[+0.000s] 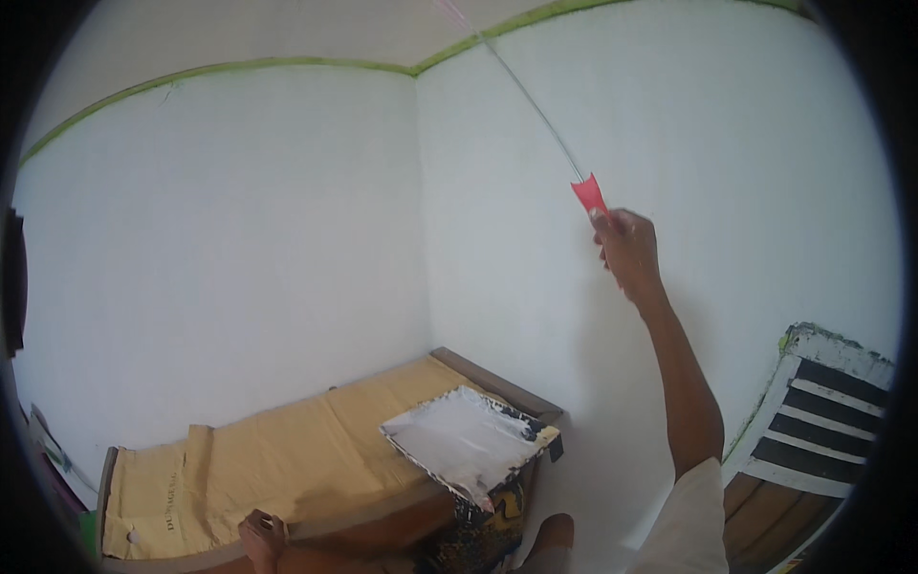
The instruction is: The person paints a ceiling using a roller, repeatedly dipping the roller into a paint tray and applying paint to the edge of the ceiling and wall.
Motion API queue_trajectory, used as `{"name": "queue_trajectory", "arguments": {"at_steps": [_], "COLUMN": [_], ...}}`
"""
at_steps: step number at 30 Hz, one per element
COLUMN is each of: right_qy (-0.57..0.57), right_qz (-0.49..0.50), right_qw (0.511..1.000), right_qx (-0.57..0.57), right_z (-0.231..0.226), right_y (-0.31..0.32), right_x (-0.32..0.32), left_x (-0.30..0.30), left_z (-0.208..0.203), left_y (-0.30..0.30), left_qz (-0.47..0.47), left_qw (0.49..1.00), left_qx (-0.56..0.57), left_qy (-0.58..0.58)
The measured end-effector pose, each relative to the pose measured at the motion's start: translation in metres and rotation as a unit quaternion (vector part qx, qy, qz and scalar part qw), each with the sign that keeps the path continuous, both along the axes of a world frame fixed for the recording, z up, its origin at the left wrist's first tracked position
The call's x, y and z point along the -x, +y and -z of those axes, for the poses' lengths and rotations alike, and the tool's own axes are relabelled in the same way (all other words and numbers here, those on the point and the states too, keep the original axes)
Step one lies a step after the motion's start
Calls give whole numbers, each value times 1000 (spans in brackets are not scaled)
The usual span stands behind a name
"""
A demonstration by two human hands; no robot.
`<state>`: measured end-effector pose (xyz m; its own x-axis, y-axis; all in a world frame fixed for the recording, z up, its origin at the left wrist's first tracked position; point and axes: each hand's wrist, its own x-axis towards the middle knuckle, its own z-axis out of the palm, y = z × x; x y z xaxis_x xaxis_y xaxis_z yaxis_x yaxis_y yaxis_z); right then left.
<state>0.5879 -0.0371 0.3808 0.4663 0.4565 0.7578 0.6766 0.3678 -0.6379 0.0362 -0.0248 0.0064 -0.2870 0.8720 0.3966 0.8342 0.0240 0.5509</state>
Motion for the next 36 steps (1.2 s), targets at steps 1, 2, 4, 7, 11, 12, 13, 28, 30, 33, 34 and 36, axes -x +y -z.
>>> {"name": "queue_trajectory", "arguments": {"at_steps": [1, 2, 4, 7, 11, 12, 13, 28, 30, 33, 34, 36], "right_qy": [2, 46, 106, 164, 235, 216, 198, 255, 270, 251, 217, 213], "right_qz": [-1, -49, -88, -189, -197, -205, -214, -270, -274, -290, -302, -298], "right_qw": [1000, 998, 990, 967, 948, 951, 952, 926, 921, 919, 921, 922], "right_qx": [5, 2, 36, 42, 80, 83, 88, 63, 64, 89, 114, 125], "right_z": [16, 34, 70, 121, 168, 175, 184, 272, 279, 289, 292, 294], "right_y": [-9, -18, -25, -35, -40, -36, -33, 45, 53, 62, 65, 74], "right_x": [3, 7, 10, 21, 16, 9, 4, -24, -22, -29, -32, -36], "left_x": [4, 8, 5, 9, -1, -8, -9, 7, 2, 0, 12, 14], "left_z": [17, 31, 28, 26, 18, 12, 16, 29, 26, 25, 27, 30], "left_y": [10, 17, 21, 18, 16, 15, 14, 27, 28, 30, 30, 31], "left_qz": [-7, -10, -19, 20, 26, 21, 21, 29, 42, 56, 76, 101], "left_qw": [997, 987, 989, 993, 997, 998, 999, 997, 997, 998, 995, 990], "left_qx": [-78, -151, -143, -120, -79, -64, -41, -61, -61, -34, -44, -49], "left_qy": [24, 49, 35, -9, -10, -19, -10, 32, 35, 0, 42, 83]}}
